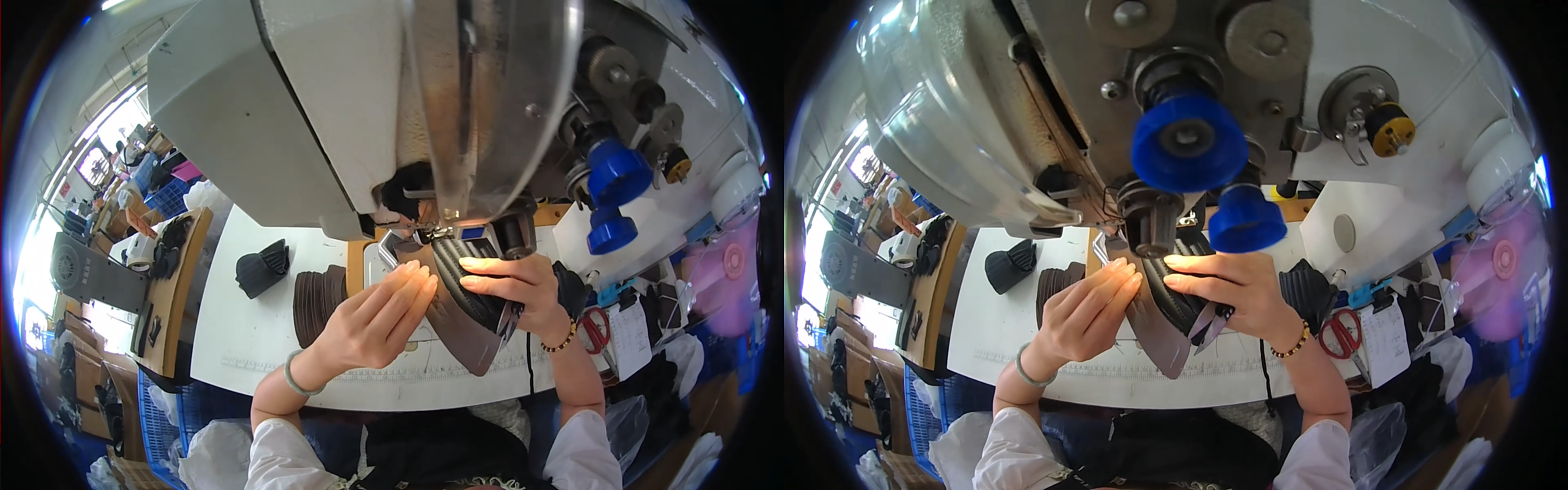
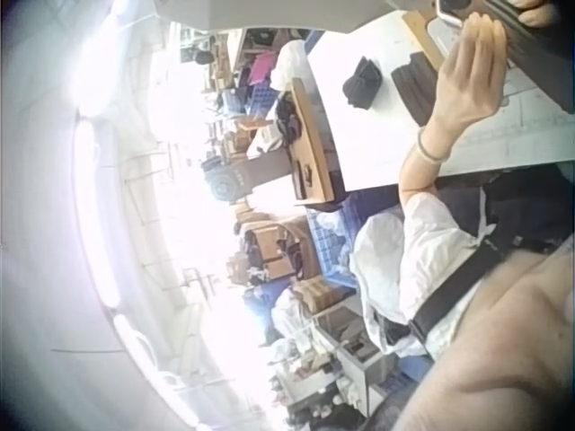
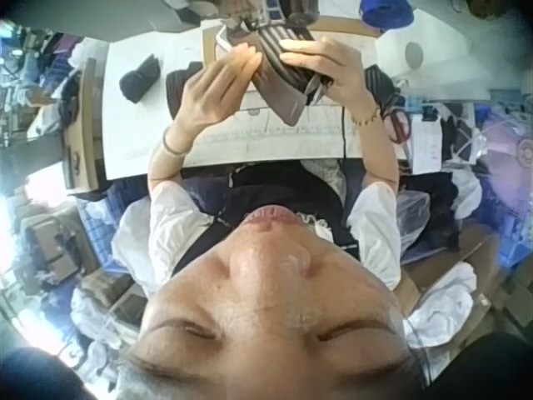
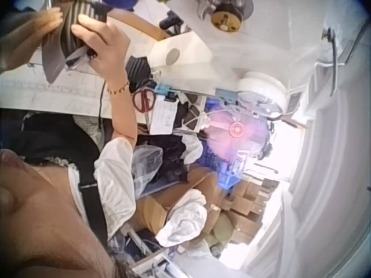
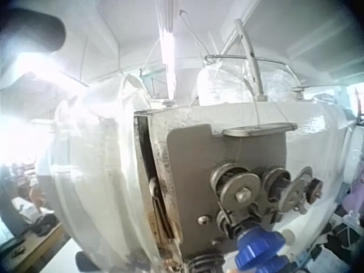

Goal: Stitching together pieces of shoe uppers using an industrial sewing machine.

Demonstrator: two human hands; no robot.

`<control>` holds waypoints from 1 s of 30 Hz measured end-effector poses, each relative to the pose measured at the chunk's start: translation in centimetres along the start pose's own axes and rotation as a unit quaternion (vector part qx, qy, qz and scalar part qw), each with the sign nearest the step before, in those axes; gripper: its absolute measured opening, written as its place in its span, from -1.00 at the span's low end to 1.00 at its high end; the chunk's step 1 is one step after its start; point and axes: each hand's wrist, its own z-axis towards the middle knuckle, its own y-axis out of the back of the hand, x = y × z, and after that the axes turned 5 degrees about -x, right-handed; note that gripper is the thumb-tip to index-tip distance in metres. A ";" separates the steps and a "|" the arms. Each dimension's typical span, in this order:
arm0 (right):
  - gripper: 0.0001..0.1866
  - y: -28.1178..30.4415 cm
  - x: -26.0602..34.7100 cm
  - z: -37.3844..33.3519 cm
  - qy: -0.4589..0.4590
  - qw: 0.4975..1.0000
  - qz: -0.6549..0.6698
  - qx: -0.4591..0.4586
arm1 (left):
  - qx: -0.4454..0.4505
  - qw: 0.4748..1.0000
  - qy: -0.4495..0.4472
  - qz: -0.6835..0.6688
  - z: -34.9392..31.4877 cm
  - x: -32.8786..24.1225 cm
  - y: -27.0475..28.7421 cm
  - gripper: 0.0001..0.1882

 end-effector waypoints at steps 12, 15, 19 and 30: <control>-0.63 -0.6 0.0 0.1 -0.041 0.999 -0.027 0.006 | -0.024 0.998 0.046 -0.021 -0.6 1.0 -1.3 -0.64; -0.57 -1.1 -0.1 0.0 -0.029 0.999 -0.022 -0.028 | -0.043 0.998 0.048 -0.011 -0.4 0.5 -1.3 -0.65; -0.56 -0.9 0.2 0.3 -0.038 0.999 0.010 -0.030 | -0.085 0.995 0.046 -0.026 -0.3 0.3 -1.7 -0.64; -0.47 -1.0 0.5 0.0 -0.045 0.998 -0.045 -0.007 | -0.077 0.995 0.044 -0.039 -0.8 1.1 -1.9 -0.63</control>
